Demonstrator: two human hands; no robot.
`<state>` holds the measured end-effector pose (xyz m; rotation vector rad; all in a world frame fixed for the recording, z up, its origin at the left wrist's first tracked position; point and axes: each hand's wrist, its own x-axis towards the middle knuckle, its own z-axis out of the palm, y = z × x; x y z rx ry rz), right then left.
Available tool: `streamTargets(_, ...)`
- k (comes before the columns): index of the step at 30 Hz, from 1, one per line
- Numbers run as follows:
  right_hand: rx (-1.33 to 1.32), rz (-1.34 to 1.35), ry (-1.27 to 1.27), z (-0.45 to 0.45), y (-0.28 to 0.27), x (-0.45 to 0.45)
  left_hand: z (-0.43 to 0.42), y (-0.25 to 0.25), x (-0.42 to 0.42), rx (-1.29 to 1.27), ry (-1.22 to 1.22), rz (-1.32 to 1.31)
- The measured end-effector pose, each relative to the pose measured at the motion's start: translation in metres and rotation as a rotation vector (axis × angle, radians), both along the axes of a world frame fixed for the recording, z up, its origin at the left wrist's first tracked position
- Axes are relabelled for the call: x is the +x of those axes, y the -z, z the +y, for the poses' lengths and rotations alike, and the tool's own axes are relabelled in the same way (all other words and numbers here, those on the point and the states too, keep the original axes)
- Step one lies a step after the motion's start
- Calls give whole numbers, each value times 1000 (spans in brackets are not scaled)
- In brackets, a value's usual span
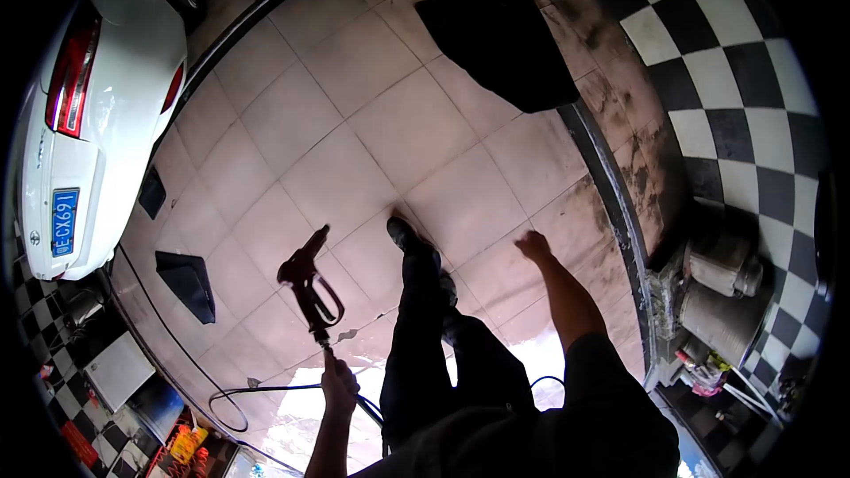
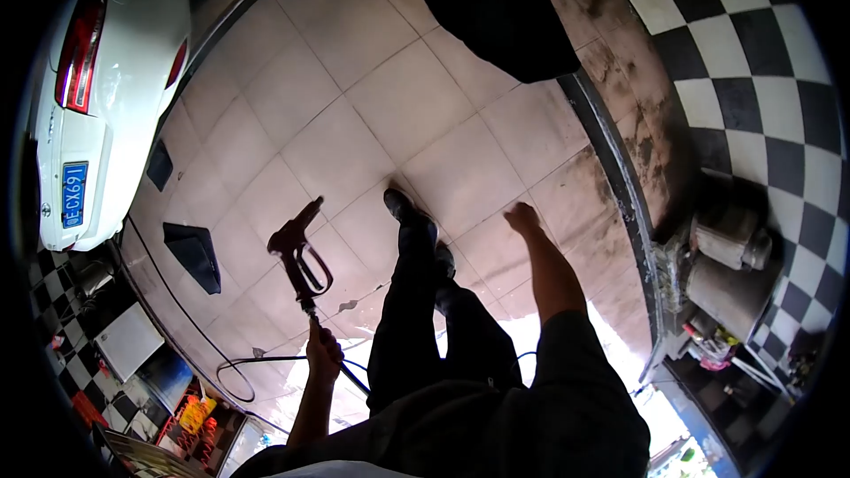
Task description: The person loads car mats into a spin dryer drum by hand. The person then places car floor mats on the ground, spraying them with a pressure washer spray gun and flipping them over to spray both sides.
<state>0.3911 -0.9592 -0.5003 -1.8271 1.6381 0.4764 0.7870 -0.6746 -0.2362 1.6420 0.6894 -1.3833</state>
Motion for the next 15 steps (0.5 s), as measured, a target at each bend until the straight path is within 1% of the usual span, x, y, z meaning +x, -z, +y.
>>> streamTargets(1,53,102,-34,-8,-4,-19,-9,13,8,74,-28,-22)
streamTargets(2,61,141,-24,-12,3,-42,-11,24,19,38,-43,4)
streamTargets(4,162,235,147,-37,11,-71,-9,51,46,47,-142,70)
streamTargets(6,20,367,14,-63,25,-94,-38,43,54,69,-130,95)
streamTargets(7,21,369,0,-75,29,-100,-48,42,52,184,-156,45)
streamTargets(8,20,357,-17,-96,37,-99,-44,45,53,159,-133,45)
streamTargets(9,8,330,12,-114,41,-93,-45,41,48,173,-127,25)
streamTargets(10,-1,372,91,-136,35,-74,-48,39,43,186,-121,5)
streamTargets(11,-6,388,131,-160,37,-59,-47,39,39,133,-90,10)
streamTargets(14,0,440,18,-225,98,-38,-76,44,18,206,-80,-17)
streamTargets(15,10,434,-8,-252,124,-30,-81,54,12,214,-70,-22)
